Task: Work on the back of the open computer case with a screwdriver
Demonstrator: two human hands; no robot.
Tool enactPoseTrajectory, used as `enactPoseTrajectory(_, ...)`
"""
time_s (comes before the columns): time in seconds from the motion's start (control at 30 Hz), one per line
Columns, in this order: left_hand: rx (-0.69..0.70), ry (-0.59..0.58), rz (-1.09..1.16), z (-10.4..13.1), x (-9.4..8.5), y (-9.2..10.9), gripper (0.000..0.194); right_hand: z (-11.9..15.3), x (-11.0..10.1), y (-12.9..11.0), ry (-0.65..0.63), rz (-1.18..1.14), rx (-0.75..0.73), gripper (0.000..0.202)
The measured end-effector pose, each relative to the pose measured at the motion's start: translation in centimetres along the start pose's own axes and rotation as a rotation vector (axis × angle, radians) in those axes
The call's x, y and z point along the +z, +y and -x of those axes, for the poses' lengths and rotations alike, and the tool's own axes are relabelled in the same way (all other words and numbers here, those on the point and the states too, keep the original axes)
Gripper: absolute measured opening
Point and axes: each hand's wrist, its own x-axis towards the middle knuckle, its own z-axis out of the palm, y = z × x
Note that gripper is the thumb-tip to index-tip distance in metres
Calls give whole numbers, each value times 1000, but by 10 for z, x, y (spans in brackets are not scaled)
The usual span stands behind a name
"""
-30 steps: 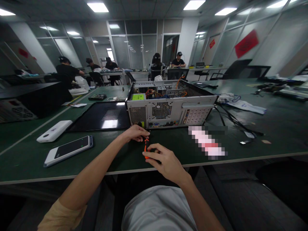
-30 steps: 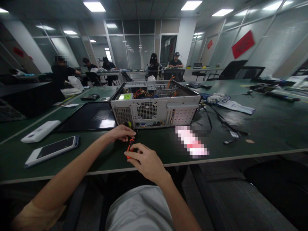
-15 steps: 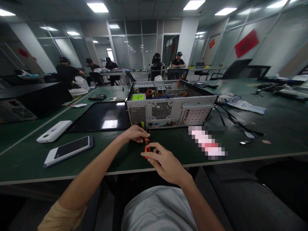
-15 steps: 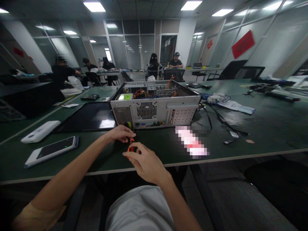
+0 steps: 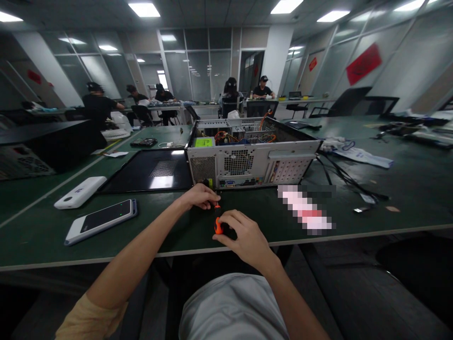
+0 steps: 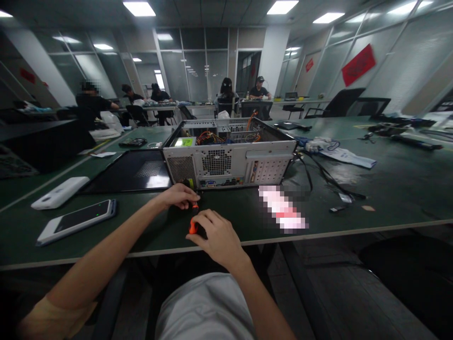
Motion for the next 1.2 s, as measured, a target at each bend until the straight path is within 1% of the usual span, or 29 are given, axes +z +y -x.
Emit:
enactPoseTrajectory(0.1, 35, 85, -65, 1, 3, 2, 42, 2, 1, 3, 18, -53, -37, 29)
enactPoseTrajectory(0.17, 50, 103, -88, 2, 3, 2, 46, 3, 2, 5, 43, -98, -40, 26)
enactPoseTrajectory(0.3, 72, 93, -98, 2, 3, 2, 44, 4, 3, 6, 98, -118, -80, 13)
enactPoseTrajectory(0.43, 63, 97, -80, 2, 3, 2, 39, 4, 3, 4, 125, -60, -102, 13)
enactPoseTrajectory(0.53, 58, 83, -51, 3, 3, 2, 38, 3, 3, 4, 118, -77, -112, 14)
enactPoseTrajectory(0.67, 48, 63, -22, 4, 4, 4, 32, 3, 2, 5, 77, -147, -142, 13)
enactPoseTrajectory(0.77, 32, 65, -31, 5, 4, 5, 25, 2, -2, 4, 12, -57, -146, 15)
enactPoseTrajectory(0.83, 31, 61, -38, 5, 5, 5, 24, 1, -5, 1, -32, 8, -125, 19)
enactPoseTrajectory(1.03, 45, 47, -55, 6, 5, 4, 28, -1, -10, -5, -161, -6, -107, 35)
enactPoseTrajectory(1.2, 82, 86, -154, 6, 5, 5, 46, -1, -12, -7, -229, 0, -89, 30)
